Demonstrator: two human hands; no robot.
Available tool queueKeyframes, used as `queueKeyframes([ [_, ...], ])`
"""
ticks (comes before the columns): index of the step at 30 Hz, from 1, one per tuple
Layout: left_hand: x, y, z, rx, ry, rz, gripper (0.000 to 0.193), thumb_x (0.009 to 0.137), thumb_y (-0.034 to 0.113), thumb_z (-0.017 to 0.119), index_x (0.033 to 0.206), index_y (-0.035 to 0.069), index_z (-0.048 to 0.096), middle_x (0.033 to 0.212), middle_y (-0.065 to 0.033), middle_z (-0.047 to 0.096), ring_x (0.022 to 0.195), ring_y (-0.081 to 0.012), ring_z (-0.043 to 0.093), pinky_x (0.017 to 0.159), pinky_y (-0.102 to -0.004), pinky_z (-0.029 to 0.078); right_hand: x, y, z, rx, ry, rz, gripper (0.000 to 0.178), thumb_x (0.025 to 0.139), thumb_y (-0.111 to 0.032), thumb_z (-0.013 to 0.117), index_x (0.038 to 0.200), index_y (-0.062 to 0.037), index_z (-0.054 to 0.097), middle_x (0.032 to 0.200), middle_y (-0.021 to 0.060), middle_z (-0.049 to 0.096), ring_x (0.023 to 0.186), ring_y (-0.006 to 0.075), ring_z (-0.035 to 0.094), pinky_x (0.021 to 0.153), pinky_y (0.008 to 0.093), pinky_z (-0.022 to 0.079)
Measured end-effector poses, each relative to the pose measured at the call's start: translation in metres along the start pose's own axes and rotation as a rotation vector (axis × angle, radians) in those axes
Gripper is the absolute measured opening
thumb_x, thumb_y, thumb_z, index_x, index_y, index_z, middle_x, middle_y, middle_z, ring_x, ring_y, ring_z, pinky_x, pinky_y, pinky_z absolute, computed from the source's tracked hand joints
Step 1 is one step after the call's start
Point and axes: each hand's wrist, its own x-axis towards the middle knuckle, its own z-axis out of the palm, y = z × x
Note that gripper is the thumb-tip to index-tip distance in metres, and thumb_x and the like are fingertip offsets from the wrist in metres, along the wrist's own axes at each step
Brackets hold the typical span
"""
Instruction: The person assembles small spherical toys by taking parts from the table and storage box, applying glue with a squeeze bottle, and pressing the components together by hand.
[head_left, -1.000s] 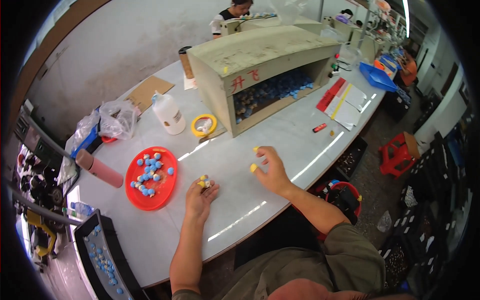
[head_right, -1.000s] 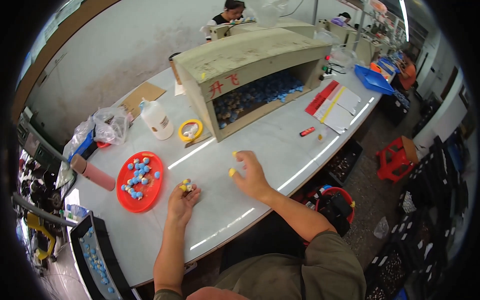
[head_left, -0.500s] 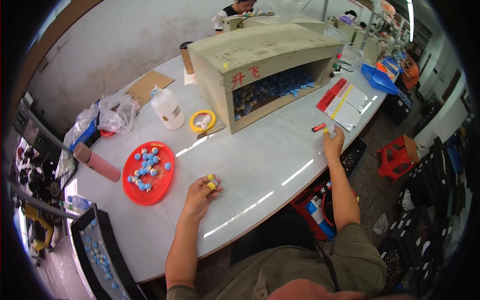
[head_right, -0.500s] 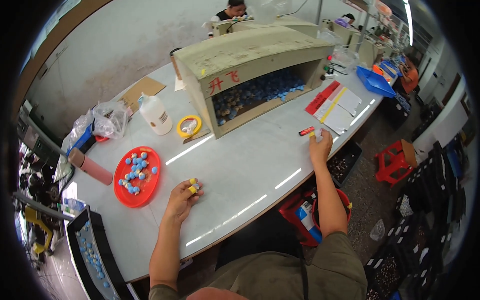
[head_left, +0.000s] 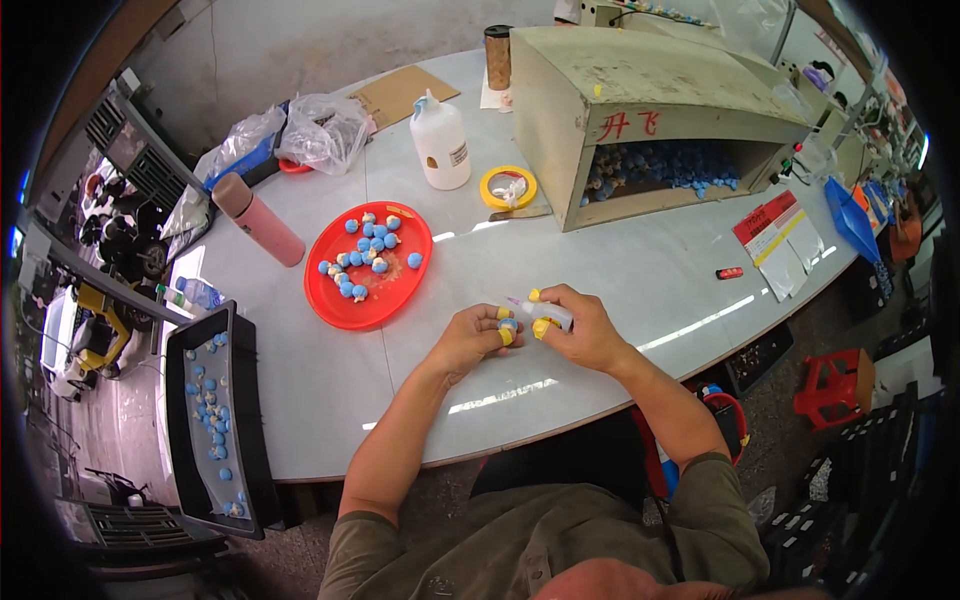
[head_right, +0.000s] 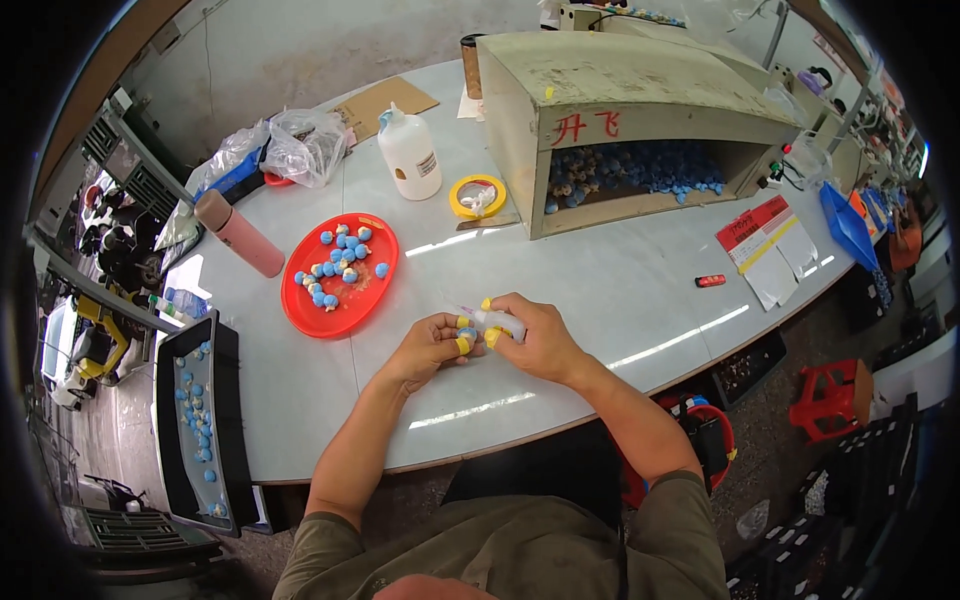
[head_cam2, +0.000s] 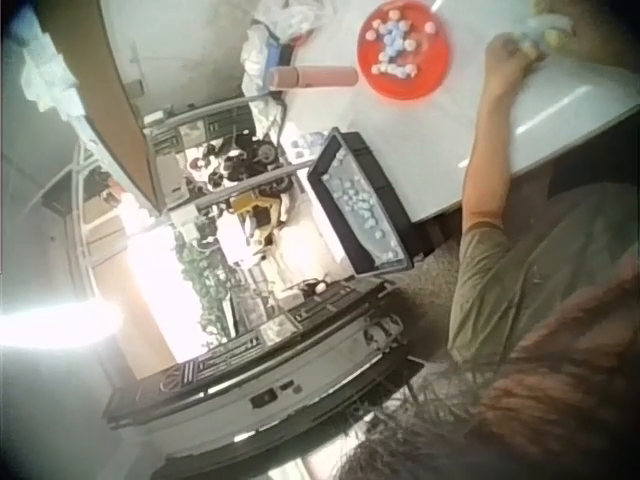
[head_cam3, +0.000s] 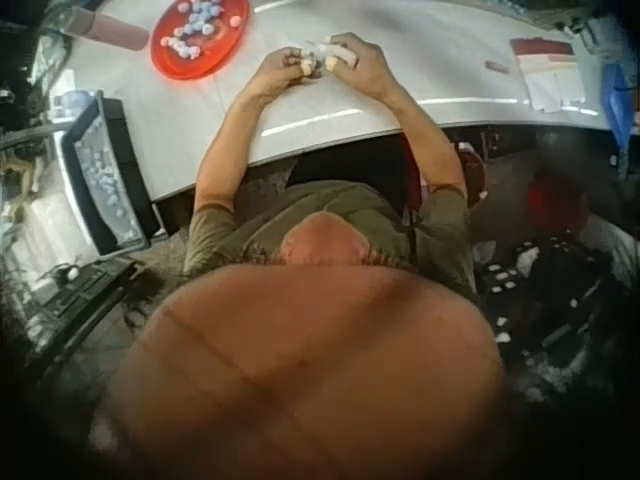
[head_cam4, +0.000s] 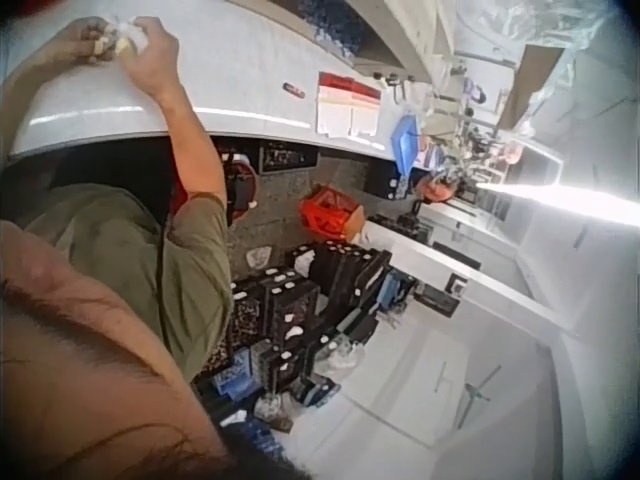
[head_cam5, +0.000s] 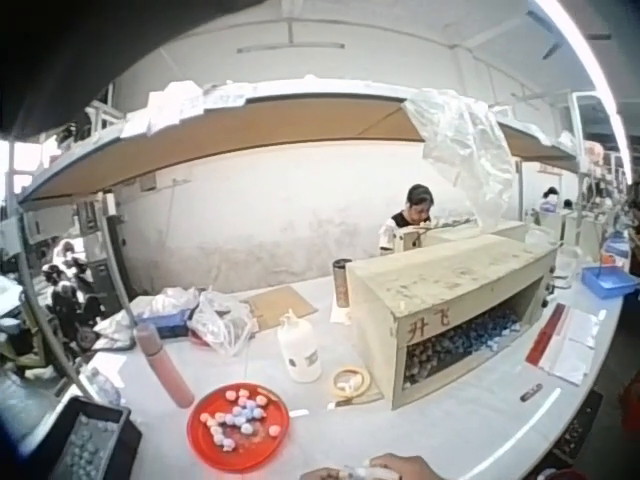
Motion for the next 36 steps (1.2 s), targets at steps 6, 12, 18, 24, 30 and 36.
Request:
queueKeyframes([
  [6, 0.0, 0.002, 0.004, 0.042, -0.047, 0.028, 0.037, 0.088, 0.004, 0.064, 0.122, -0.007, 0.053, 0.102, -0.0107, 0.066, 0.09, -0.0156, 0.066, 0.07, -0.0205, 0.051, -0.002, 0.029, 0.014, 0.082, 0.163, -0.251, 0.026, 0.075, -0.001, 0.065, 0.101, -0.0003, 0.061, 0.084, 0.0132, 0.065, 0.068, 0.0204, 0.063, 0.061, 0.0287, 0.048],
  [12, 0.002, -0.002, 0.001, 0.143, -0.057, 0.023, 0.041, 0.085, 0.003, 0.067, 0.122, -0.008, 0.054, 0.095, -0.0083, 0.066, 0.082, -0.0095, 0.064, 0.063, -0.0185, 0.049, -0.003, 0.033, 0.016, -0.02, 0.212, -0.455, 0.021, 0.074, -0.002, 0.064, 0.094, 0.0016, 0.059, 0.076, 0.0134, 0.065, 0.058, 0.024, 0.061, 0.054, 0.0309, 0.048],
  [18, 0.004, -0.003, 0.002, 0.142, -0.096, 0.033, 0.037, 0.083, 0.002, 0.068, 0.117, -0.009, 0.058, 0.096, -0.0083, 0.066, 0.08, -0.0081, 0.063, 0.064, -0.0181, 0.049, -0.003, 0.034, 0.016, -0.059, 0.204, -0.509, 0.02, 0.073, -0.003, 0.065, 0.091, 0.0019, 0.058, 0.073, 0.0135, 0.065, 0.056, 0.0254, 0.061, 0.053, 0.0321, 0.049],
  [24, 0.001, -0.001, 0.003, 0.156, -0.098, 0.031, 0.037, 0.083, 0.004, 0.07, 0.116, -0.009, 0.058, 0.096, -0.0085, 0.066, 0.08, -0.008, 0.063, 0.065, -0.0183, 0.05, -0.001, 0.032, 0.018, -0.073, 0.175, -0.503, 0.019, 0.072, -0.003, 0.065, 0.089, 0.0018, 0.058, 0.071, 0.0136, 0.064, 0.055, 0.0258, 0.06, 0.052, 0.0325, 0.047],
  [30, 0.001, 0.0, 0.004, 0.169, -0.086, 0.021, 0.036, 0.084, 0.003, 0.069, 0.116, -0.008, 0.058, 0.096, -0.0083, 0.066, 0.077, -0.0059, 0.061, 0.063, -0.0173, 0.049, -0.001, 0.033, 0.019, -0.132, 0.172, -0.533, 0.02, 0.07, -0.006, 0.068, 0.086, 0.001, 0.059, 0.067, 0.0128, 0.062, 0.052, 0.0263, 0.057, 0.051, 0.033, 0.046],
  [36, 0.0, 0.001, 0.006, 0.173, -0.048, 0.005, 0.035, 0.086, 0.006, 0.068, 0.116, -0.008, 0.058, 0.095, -0.0089, 0.067, 0.08, -0.009, 0.064, 0.065, -0.0186, 0.05, -0.001, 0.032, 0.019, -0.211, 0.192, -0.59, 0.02, 0.068, -0.009, 0.07, 0.083, -0.0008, 0.06, 0.066, 0.0112, 0.061, 0.05, 0.0266, 0.055, 0.049, 0.0338, 0.044],
])
